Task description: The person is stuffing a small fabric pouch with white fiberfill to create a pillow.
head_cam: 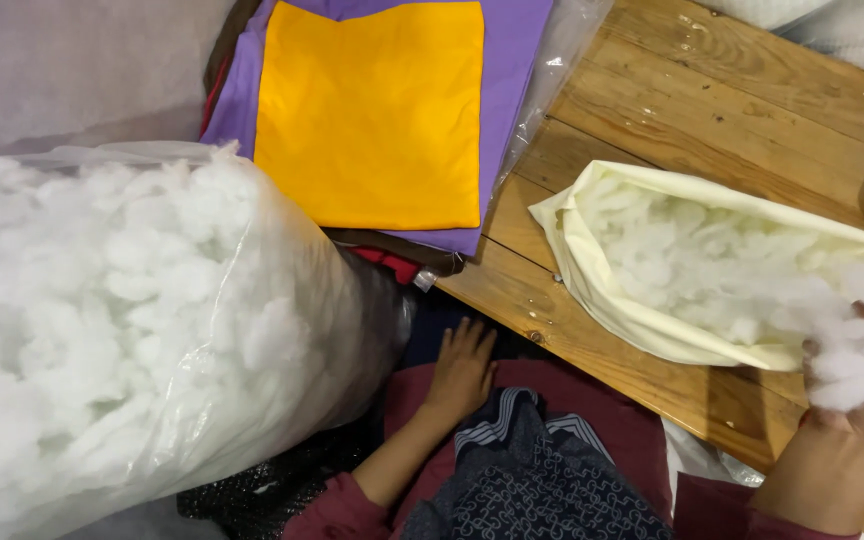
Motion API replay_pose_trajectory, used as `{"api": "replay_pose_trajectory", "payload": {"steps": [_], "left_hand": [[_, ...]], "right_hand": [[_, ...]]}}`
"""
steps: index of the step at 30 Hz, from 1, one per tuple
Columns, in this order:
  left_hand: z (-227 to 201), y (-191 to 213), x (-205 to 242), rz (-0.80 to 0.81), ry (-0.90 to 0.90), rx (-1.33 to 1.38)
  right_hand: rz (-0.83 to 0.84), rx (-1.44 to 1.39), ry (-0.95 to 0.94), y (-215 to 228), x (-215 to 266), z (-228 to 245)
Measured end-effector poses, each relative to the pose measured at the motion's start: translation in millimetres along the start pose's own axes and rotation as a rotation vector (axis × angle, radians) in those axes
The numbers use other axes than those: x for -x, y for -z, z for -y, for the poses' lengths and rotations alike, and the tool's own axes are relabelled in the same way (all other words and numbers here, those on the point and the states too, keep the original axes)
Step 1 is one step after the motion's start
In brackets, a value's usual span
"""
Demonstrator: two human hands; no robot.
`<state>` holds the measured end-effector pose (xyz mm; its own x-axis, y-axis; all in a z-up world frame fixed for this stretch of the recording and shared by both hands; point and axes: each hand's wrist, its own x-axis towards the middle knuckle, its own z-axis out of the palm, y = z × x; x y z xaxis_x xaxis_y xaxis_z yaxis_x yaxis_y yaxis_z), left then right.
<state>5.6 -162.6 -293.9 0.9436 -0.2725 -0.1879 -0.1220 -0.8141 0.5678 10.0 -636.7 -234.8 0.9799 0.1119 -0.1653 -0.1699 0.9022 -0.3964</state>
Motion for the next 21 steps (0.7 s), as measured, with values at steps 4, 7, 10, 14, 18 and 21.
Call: {"api": "replay_pose_trajectory", "payload": {"steps": [4,7,10,14,18,21], "left_hand": [[-22.1,-31.9,2.8,0.321,-0.451,0.049],[-66.0,21.0,3.4,0.493,-0.547,0.142],[-99.2,80.2,-19.5,0.267,-0.722,0.16],[-152.8,163.8,-67.3,-0.279,-0.983,0.535],[-191.7,186.6,-118.5,-0.278,-0.96,0.469],[-221.6,171.6,-150.4,-0.087,-1.063,0.407]], "right_hand": [[-0.091,0.327,0.19,8.0,-13.2,1.3],[-0.158,0.613,0.36,20.7,-22.0,2.8],[-0.169,0.69,0.491,-24.4,-33.4,-2.9],[-0.146,0.736,0.555,-55.3,-44.8,2.9],[-0.106,0.825,0.591,-76.4,-59.9,-6.9],[-0.051,0.911,0.591,-95.7,-72.0,-20.7]]}}
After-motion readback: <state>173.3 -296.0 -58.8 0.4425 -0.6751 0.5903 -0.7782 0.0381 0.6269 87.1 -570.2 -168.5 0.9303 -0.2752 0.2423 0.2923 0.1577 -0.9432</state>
